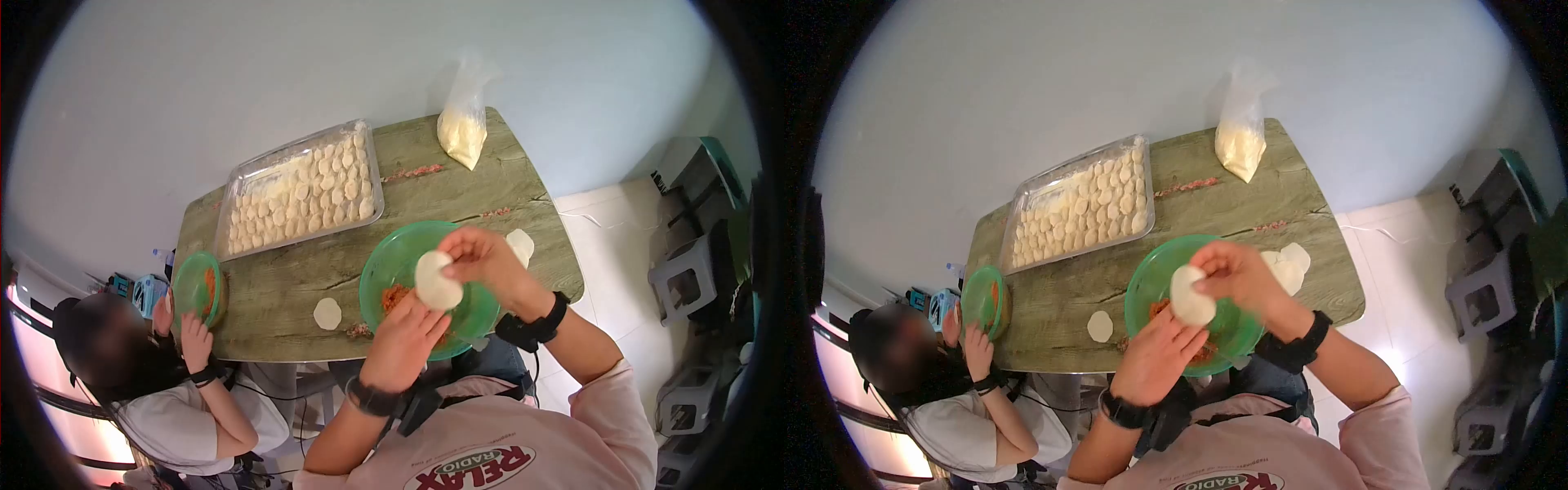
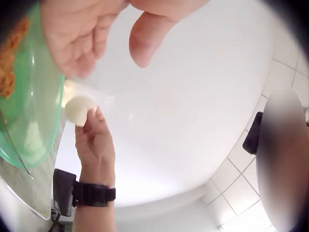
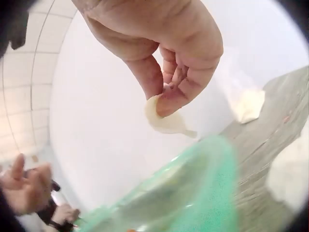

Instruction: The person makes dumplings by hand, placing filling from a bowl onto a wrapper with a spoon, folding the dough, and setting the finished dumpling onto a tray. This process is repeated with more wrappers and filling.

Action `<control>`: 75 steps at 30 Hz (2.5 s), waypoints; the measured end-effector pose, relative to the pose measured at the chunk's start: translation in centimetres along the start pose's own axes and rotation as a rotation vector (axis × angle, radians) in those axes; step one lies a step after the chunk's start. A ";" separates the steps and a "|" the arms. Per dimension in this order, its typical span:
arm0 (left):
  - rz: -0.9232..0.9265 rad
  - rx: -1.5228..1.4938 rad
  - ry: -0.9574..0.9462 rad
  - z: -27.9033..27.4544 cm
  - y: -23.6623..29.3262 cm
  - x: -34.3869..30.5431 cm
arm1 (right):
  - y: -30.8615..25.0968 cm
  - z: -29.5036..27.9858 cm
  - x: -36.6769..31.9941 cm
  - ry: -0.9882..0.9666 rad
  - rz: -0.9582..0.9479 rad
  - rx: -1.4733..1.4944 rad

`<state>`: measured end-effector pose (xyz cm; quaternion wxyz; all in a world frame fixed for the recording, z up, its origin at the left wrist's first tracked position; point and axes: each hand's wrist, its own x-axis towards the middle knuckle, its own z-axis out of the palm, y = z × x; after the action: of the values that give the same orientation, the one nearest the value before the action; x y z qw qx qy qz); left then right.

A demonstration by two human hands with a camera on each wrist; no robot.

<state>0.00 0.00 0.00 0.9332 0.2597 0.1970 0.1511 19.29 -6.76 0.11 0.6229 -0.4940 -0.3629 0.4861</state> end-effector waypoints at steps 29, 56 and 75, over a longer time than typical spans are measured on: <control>0.197 -0.209 0.319 -6.6 -1.1 -3.8 | 3.3 2.6 -7.0 -0.199 -0.549 -1.132; 0.234 -0.129 0.336 -6.4 -1.5 -3.6 | 3.3 2.1 -4.7 0.361 -0.122 -0.656; 0.223 -0.124 0.323 -6.4 -1.3 -3.7 | 1.7 -0.1 -4.8 0.337 0.300 -0.007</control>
<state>-5.82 0.27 -4.63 0.8811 0.1944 0.3047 0.3049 17.68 -11.39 -1.38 0.5935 -0.6189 -0.1778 0.4828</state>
